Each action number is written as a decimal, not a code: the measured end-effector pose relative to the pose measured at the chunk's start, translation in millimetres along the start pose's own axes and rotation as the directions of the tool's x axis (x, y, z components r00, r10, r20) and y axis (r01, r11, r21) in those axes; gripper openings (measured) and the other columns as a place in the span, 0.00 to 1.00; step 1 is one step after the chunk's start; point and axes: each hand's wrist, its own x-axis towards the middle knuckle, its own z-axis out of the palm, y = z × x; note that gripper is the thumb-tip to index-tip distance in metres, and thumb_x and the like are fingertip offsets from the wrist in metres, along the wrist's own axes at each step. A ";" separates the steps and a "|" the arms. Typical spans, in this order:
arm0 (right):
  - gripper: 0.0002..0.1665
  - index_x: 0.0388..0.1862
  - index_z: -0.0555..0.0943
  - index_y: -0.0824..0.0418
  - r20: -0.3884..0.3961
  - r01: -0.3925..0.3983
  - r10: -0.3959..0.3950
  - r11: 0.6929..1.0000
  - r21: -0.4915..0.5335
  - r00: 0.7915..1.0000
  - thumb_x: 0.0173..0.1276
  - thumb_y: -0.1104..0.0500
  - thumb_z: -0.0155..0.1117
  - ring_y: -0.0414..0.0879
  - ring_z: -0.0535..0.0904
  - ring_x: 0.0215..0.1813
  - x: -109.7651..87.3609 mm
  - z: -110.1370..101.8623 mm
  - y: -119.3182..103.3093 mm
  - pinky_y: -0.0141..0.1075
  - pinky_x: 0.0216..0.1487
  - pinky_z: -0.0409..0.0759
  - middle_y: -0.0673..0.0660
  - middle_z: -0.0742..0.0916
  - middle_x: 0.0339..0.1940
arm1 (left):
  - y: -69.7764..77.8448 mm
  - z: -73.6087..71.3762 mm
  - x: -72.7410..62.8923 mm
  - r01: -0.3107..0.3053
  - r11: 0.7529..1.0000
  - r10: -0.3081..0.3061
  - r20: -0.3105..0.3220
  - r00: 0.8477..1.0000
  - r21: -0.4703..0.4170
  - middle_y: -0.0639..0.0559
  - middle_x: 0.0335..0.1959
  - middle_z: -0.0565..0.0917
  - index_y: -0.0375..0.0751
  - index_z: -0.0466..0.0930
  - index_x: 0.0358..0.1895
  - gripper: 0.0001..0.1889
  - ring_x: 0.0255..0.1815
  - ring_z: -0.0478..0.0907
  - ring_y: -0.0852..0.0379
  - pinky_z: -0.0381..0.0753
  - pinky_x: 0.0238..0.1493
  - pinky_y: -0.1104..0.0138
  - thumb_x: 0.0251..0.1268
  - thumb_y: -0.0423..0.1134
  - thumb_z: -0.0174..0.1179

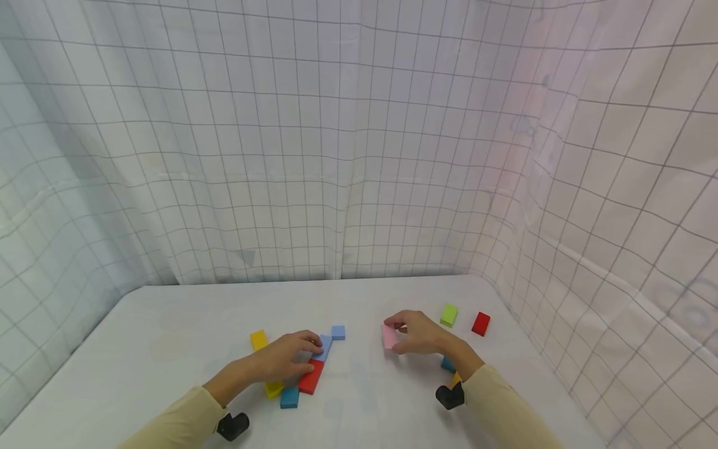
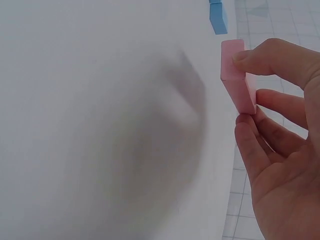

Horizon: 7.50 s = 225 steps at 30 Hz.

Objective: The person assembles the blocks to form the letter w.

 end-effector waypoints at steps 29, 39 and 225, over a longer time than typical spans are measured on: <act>0.33 0.66 0.79 0.60 0.113 0.061 -0.059 0.998 -0.016 0.992 0.62 0.59 0.77 0.46 0.77 0.62 43.6 50.9 -26.7 0.42 0.67 0.76 0.49 0.82 0.61 | -0.5 -1.1 -2.4 0.009 1.000 -0.009 0.000 1.000 0.001 0.48 0.62 0.78 0.39 0.86 0.58 0.17 0.66 0.73 0.45 0.74 0.67 0.48 0.69 0.38 0.70; 0.39 0.71 0.76 0.58 0.144 -0.003 0.002 1.000 0.009 0.990 0.62 0.53 0.77 0.49 0.75 0.66 42.7 48.6 -21.1 0.49 0.70 0.73 0.50 0.79 0.65 | 2.0 0.9 -2.1 0.015 1.000 -0.015 -0.001 1.000 -0.011 0.48 0.62 0.78 0.39 0.86 0.59 0.17 0.67 0.73 0.46 0.74 0.67 0.49 0.69 0.38 0.70; 0.34 0.63 0.80 0.54 0.085 0.136 -0.140 0.989 0.050 0.987 0.60 0.49 0.81 0.44 0.77 0.56 -8.2 45.8 -12.7 0.36 0.64 0.77 0.43 0.82 0.55 | 3.6 1.5 -8.3 0.053 0.999 -0.053 -0.006 0.999 0.011 0.50 0.65 0.77 0.40 0.85 0.61 0.18 0.68 0.72 0.48 0.72 0.69 0.51 0.72 0.39 0.67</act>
